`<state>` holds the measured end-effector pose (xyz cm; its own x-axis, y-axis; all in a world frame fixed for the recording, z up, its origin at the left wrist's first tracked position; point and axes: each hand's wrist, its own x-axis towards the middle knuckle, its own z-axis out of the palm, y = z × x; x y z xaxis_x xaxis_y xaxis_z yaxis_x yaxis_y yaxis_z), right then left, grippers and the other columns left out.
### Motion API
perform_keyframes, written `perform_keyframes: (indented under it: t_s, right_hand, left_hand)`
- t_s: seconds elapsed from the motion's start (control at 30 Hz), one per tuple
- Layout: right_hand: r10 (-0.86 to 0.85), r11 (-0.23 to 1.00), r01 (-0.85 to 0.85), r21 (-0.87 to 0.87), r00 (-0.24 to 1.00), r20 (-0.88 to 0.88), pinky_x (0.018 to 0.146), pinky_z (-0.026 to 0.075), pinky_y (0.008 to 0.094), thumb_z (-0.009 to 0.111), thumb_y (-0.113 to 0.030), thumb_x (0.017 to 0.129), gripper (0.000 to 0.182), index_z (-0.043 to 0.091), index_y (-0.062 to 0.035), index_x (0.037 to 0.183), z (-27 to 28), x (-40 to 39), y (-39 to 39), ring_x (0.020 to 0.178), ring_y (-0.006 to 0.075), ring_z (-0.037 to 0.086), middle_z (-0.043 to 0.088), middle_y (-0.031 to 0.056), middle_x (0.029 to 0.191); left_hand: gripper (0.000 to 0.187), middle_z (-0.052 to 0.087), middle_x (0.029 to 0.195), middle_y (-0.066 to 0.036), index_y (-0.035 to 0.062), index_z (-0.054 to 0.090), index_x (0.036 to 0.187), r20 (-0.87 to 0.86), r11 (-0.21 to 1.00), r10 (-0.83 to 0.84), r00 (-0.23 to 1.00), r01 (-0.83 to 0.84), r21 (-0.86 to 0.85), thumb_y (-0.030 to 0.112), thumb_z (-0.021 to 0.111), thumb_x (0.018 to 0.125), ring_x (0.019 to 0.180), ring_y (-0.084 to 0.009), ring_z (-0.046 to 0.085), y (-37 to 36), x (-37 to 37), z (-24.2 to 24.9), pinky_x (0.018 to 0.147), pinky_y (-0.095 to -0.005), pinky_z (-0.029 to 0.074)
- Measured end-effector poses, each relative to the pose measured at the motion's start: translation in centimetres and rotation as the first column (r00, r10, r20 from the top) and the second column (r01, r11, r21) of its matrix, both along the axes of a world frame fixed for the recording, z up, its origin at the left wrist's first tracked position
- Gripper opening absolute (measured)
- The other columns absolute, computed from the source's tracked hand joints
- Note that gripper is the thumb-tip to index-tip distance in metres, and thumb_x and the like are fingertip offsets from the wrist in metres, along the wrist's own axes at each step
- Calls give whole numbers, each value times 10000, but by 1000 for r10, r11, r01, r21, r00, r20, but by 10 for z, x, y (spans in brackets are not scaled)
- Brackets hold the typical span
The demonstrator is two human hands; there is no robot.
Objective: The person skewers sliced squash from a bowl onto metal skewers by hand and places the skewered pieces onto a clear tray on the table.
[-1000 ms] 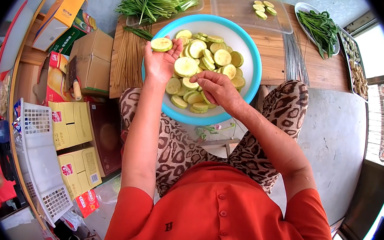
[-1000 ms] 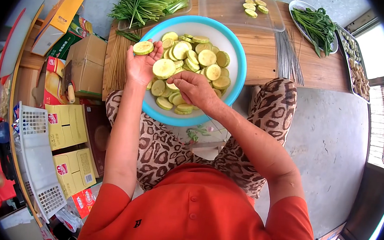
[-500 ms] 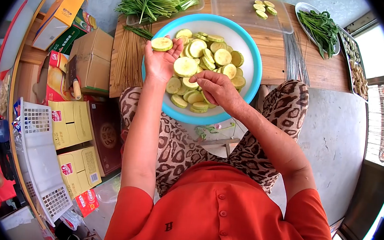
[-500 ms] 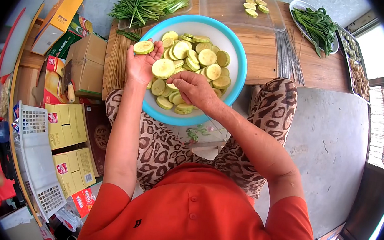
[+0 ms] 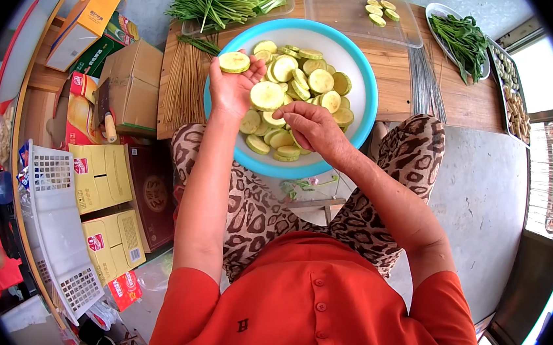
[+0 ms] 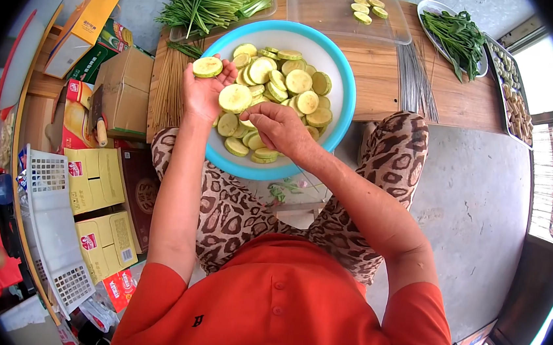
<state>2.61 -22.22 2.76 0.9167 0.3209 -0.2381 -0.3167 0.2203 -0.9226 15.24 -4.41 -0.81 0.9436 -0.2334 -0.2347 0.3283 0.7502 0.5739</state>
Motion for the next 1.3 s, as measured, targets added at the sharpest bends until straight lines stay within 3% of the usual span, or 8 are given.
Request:
perform_keyframes:
  t_s: [0.37,0.97,1.03,1.3]
  right_hand:
    - [-21,1000,21,-1,1000,3,411,286,210,513,-149,944,193,629,-10,1013,-3,0,2,430,46,365,438,-36,538]
    - [-65,998,65,-1,998,22,415,294,213,489,-146,950,185,617,-18,986,-4,1,8,436,46,374,433,-38,540]
    - [-64,997,66,-40,996,56,405,233,204,448,-155,972,209,609,-40,1037,-2,1,9,428,33,312,380,-69,529]
    - [-100,994,101,-29,994,41,399,239,208,458,-171,974,214,611,-36,1039,-4,6,16,423,40,318,391,-52,523]
  left_hand:
    - [478,593,892,-119,17,525,1055,35,1000,4,999,-4,4,445,364,917,821,-245,567,-3,-2,1,799,-385,490]
    - [496,604,883,-110,31,517,1106,55,995,-79,995,76,60,453,328,927,811,-266,584,-16,-13,8,772,-400,505]
    - [496,604,886,-113,31,517,1109,52,996,-88,995,86,38,448,319,930,810,-271,586,-18,-14,7,770,-406,505]
    - [498,606,889,-120,18,516,1115,69,996,-68,995,64,54,429,300,935,787,-277,593,-25,-16,8,768,-423,508]
